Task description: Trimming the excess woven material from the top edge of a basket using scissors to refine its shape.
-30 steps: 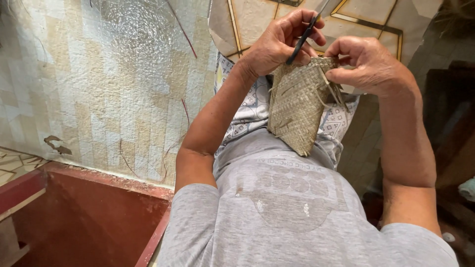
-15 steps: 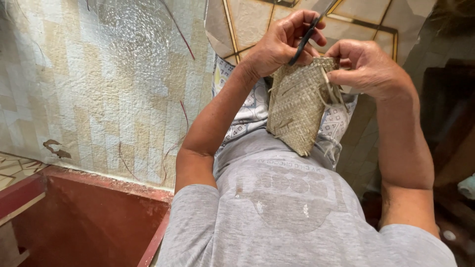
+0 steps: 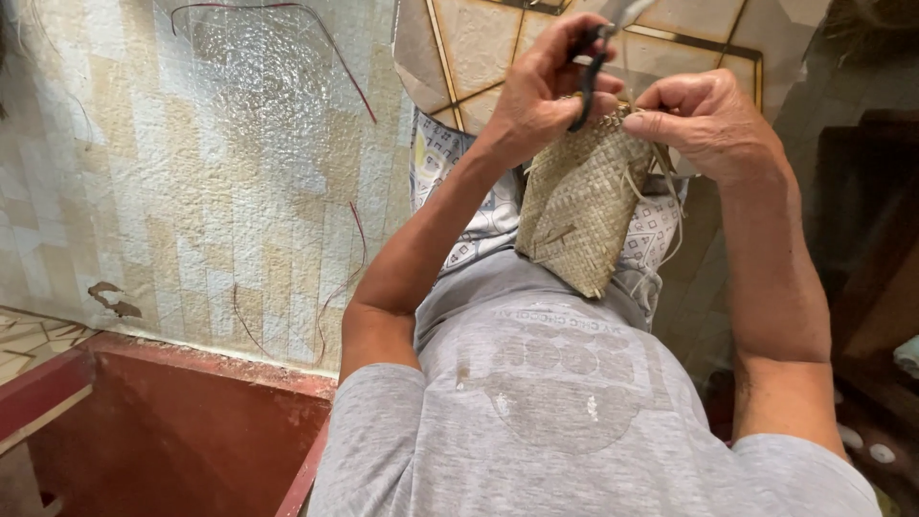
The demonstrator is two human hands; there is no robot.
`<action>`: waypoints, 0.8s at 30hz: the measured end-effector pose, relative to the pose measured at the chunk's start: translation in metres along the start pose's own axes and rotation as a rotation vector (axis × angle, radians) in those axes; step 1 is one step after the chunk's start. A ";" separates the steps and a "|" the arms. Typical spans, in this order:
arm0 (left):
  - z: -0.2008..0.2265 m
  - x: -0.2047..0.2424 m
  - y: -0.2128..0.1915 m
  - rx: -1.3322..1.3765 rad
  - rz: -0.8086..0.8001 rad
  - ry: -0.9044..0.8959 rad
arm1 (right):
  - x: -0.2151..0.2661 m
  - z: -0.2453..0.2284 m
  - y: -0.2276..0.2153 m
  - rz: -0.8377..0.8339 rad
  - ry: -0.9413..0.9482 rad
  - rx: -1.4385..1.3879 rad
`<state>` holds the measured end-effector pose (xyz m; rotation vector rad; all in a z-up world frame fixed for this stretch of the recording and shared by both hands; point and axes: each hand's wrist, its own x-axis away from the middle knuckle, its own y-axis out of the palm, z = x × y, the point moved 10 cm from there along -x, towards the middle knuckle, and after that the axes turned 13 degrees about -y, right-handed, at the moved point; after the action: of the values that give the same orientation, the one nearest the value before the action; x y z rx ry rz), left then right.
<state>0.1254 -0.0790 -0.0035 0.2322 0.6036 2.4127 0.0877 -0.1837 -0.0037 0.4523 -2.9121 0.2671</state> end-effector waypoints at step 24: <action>-0.010 0.089 0.019 -0.201 -0.098 -0.576 | 0.005 -0.002 0.005 -0.047 -0.245 -0.458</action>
<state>0.0423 -0.0409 -0.0013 0.7557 0.1064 2.1450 0.0817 -0.1803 -0.0016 0.5009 -3.0509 -0.4869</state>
